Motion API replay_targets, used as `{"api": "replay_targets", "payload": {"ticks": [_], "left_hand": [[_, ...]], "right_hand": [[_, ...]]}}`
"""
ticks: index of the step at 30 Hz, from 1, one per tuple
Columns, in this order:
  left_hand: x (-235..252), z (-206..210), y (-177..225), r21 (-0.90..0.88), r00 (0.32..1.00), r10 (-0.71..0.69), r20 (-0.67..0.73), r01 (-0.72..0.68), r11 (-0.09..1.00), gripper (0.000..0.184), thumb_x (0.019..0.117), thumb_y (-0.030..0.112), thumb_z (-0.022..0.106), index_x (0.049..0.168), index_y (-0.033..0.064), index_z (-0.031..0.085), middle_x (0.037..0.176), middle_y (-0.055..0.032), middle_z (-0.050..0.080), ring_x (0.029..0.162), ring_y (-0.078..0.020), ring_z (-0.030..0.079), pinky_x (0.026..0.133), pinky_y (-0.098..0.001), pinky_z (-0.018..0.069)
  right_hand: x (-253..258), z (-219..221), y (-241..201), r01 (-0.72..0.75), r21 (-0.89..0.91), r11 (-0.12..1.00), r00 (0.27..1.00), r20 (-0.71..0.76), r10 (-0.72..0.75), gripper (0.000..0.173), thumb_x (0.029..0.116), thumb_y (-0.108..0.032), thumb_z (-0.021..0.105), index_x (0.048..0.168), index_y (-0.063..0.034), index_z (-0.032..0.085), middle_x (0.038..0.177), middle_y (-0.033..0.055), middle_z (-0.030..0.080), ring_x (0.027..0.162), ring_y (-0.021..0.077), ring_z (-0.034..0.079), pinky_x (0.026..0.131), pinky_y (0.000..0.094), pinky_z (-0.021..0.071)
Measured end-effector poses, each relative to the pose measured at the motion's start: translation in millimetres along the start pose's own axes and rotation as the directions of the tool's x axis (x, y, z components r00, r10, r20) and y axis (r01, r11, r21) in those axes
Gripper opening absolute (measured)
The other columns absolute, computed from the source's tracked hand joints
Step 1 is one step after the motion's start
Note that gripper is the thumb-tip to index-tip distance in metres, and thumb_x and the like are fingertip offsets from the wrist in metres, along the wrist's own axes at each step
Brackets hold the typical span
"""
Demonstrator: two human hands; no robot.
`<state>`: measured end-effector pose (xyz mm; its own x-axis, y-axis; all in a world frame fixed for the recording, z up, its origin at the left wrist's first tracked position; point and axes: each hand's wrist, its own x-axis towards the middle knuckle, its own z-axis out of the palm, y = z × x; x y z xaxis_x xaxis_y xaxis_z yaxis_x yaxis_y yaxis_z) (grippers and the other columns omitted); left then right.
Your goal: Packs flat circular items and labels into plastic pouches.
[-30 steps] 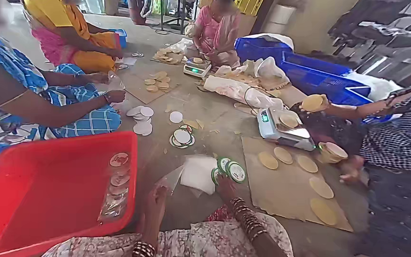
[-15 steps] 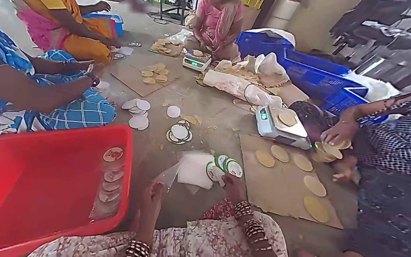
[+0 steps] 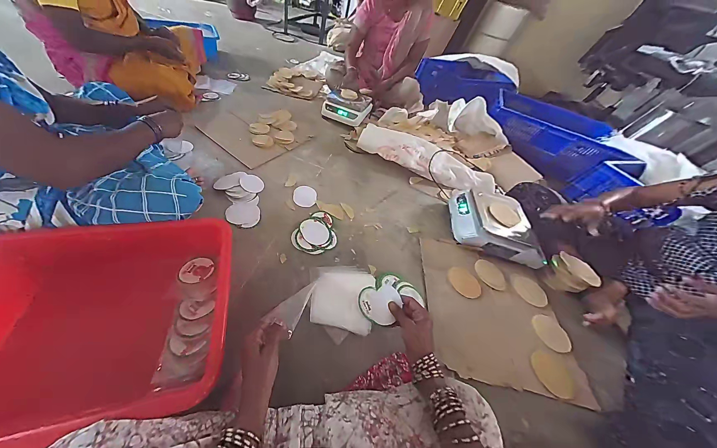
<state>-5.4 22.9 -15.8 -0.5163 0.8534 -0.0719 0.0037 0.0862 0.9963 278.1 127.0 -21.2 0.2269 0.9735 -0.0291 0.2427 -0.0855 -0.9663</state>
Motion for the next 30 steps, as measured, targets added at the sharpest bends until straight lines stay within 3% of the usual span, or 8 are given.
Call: {"api": "replay_targets", "payload": {"ticks": [7, 12, 15, 19, 23, 25, 27, 30], "left_hand": [[3.3, -1.2, -3.6, -0.073, 0.997, -0.062, -0.042, 0.059, 0.996, 0.027, 0.1001, 0.008, 0.053, 0.116, -0.0091, 0.066, 0.093, -0.0096, 0.071, 0.076, -0.0092, 0.067, 0.075, -0.0277, 0.0582], [1.7, -5.6, -0.4, -0.124, 0.993, -0.113, 0.018, 0.115, 0.986, 0.031, 0.1015, 0.005, 0.048, 0.125, -0.0111, 0.061, 0.105, -0.0111, 0.07, 0.079, -0.0082, 0.068, 0.075, -0.0269, 0.0591], [1.5, -6.3, 2.0, -0.115, 0.986, -0.162, 0.047, 0.166, 0.979, 0.032, 0.1016, 0.005, 0.047, 0.126, -0.0125, 0.058, 0.105, -0.0104, 0.069, 0.08, -0.0073, 0.07, 0.074, -0.0259, 0.0602], [2.0, -3.8, 1.1, -0.133, 0.982, -0.17, 0.084, 0.18, 0.975, 0.031, 0.1014, 0.005, 0.045, 0.124, -0.0114, 0.057, 0.101, -0.0039, 0.069, 0.079, -0.0047, 0.069, 0.075, -0.0249, 0.0605], [4.8, -2.4, -3.0, -0.08, 0.975, -0.191, 0.116, 0.201, 0.976, 0.033, 0.1027, 0.008, 0.043, 0.126, -0.0103, 0.057, 0.102, -0.0036, 0.069, 0.081, -0.0052, 0.068, 0.076, -0.0254, 0.0594], [4.6, -1.7, -4.6, -0.062, 0.974, -0.169, 0.148, 0.18, 0.982, 0.033, 0.1035, 0.01, 0.044, 0.127, -0.0099, 0.056, 0.105, -0.0032, 0.069, 0.083, -0.0046, 0.068, 0.078, -0.0253, 0.0593], [5.3, -0.9, -5.1, -0.048, 0.974, -0.153, 0.168, 0.163, 0.985, 0.033, 0.1043, 0.01, 0.044, 0.128, -0.0099, 0.056, 0.108, -0.0032, 0.07, 0.084, -0.0047, 0.069, 0.079, -0.0264, 0.0596], [7.5, -1.3, -9.4, -0.017, 0.971, -0.158, 0.181, 0.164, 0.986, 0.035, 0.1047, 0.01, 0.043, 0.131, -0.0093, 0.055, 0.109, -0.0031, 0.069, 0.085, -0.0044, 0.069, 0.08, -0.0268, 0.0592]], "right_hand": [[41.2, 48.7, -24.7, 0.217, -0.335, 0.917, 0.974, 0.133, -0.183, 0.027, 0.0929, -0.024, 0.073, 0.089, 0.0022, 0.069, 0.075, 0.0113, 0.067, 0.07, 0.0219, 0.066, 0.07, 0.0452, 0.0548], [66.1, 56.1, -37.5, 0.284, -0.407, 0.868, 0.937, -0.073, -0.341, 0.034, 0.0907, -0.026, 0.075, 0.083, 0.0046, 0.064, 0.067, 0.0115, 0.058, 0.063, 0.0246, 0.057, 0.064, 0.0458, 0.0473], [90.8, 11.1, -36.9, 0.181, -0.563, 0.806, 0.933, -0.162, -0.323, 0.029, 0.098, -0.014, 0.063, 0.113, 0.0103, 0.067, 0.097, 0.0259, 0.072, 0.09, 0.041, 0.071, 0.084, 0.0586, 0.0549], [138.3, -71.4, -26.5, -0.07, -0.829, 0.554, 0.968, -0.19, -0.163, 0.044, 0.107, -0.012, 0.04, 0.148, 0.0019, 0.047, 0.122, 0.0307, 0.067, 0.109, 0.0487, 0.067, 0.092, 0.0638, 0.05], [182.0, -131.5, 16.5, -0.1, -0.935, 0.339, 0.992, -0.121, -0.041, 0.052, 0.1011, -0.001, 0.045, 0.152, -0.0056, 0.047, 0.148, 0.0234, 0.054, 0.139, 0.0412, 0.05, 0.113, 0.0562, 0.0408], [190.5, -147.7, 41.9, -0.075, -0.939, 0.335, 0.994, -0.043, 0.102, 0.049, 0.1052, -0.019, 0.052, 0.152, -0.0045, 0.046, 0.153, 0.0261, 0.047, 0.144, 0.0457, 0.041, 0.114, 0.0618, 0.0365], [192.3, -152.1, 64.6, -0.106, -0.91, 0.401, 0.98, -0.028, 0.195, 0.077, 0.1011, -0.046, 0.06, 0.16, -0.0049, 0.033, 0.165, 0.0265, 0.027, 0.153, 0.0479, 0.022, 0.118, 0.0701, 0.0214], [189.4, -151.3, 76.2, -0.14, -0.885, 0.444, 0.983, -0.071, 0.168, 0.088, 0.0936, -0.058, 0.065, 0.161, -0.0109, 0.034, 0.166, 0.0228, 0.028, 0.153, 0.0471, 0.024, 0.117, 0.0719, 0.0214]]}}
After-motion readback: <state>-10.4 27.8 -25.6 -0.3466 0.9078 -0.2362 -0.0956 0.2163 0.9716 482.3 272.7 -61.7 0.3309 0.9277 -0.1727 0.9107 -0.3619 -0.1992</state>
